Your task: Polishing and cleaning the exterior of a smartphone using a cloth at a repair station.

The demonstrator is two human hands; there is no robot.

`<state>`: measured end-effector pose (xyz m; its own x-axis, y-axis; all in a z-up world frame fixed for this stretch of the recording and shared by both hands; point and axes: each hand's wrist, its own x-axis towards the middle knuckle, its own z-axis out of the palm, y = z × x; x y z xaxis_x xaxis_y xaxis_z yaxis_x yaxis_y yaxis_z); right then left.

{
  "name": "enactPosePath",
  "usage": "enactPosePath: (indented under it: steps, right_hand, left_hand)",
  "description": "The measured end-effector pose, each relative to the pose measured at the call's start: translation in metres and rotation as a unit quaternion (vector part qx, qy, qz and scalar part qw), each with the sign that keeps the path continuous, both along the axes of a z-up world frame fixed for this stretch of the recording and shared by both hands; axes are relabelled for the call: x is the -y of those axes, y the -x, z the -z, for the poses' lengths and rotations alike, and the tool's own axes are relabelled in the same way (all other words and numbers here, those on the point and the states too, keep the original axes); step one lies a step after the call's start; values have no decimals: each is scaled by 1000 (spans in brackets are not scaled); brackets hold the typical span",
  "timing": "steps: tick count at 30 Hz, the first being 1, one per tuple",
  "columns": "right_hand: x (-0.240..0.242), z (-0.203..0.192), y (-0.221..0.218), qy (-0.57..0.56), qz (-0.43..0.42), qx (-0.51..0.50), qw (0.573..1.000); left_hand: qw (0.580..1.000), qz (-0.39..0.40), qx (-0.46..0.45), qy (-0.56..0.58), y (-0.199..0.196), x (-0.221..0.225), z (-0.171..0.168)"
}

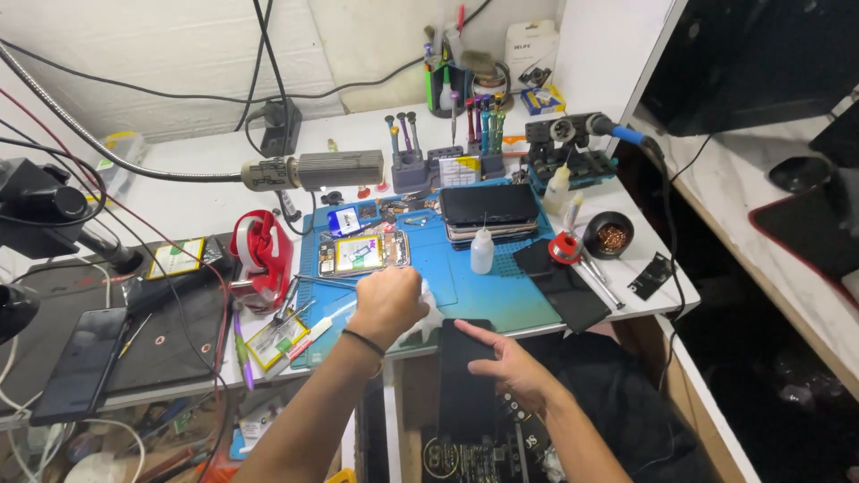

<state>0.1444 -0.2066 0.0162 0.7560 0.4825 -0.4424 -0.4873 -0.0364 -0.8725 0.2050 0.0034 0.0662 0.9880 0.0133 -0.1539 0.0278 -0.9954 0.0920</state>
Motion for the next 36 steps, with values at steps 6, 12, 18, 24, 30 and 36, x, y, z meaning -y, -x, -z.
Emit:
enactPosePath:
  steps: [6, 12, 18, 24, 30, 36]
  right_hand:
    - [1, -1, -3, 36, -1, -3, 999]
    - [4, 16, -6, 15, 14, -21, 1000]
    - [4, 13, -8, -16, -15, -7, 1000]
    - [2, 16, -8, -46, 8, -42, 998]
    - [2, 17, -8, -53, -1, -27, 998]
    - [4, 37, -10, -62, 31, -23, 997]
  left_hand:
    - [996, 29, 30, 84, -47, 37, -14]
    - [967, 97, 86, 220, -85, 67, 39]
    - [911, 190, 193, 311, -23, 53, -34]
    - [850, 256, 218, 405, 93, -8, -107]
    - [971, 79, 45, 223, 124, -62, -90]
    - [984, 47, -102, 138, 102, -63, -83]
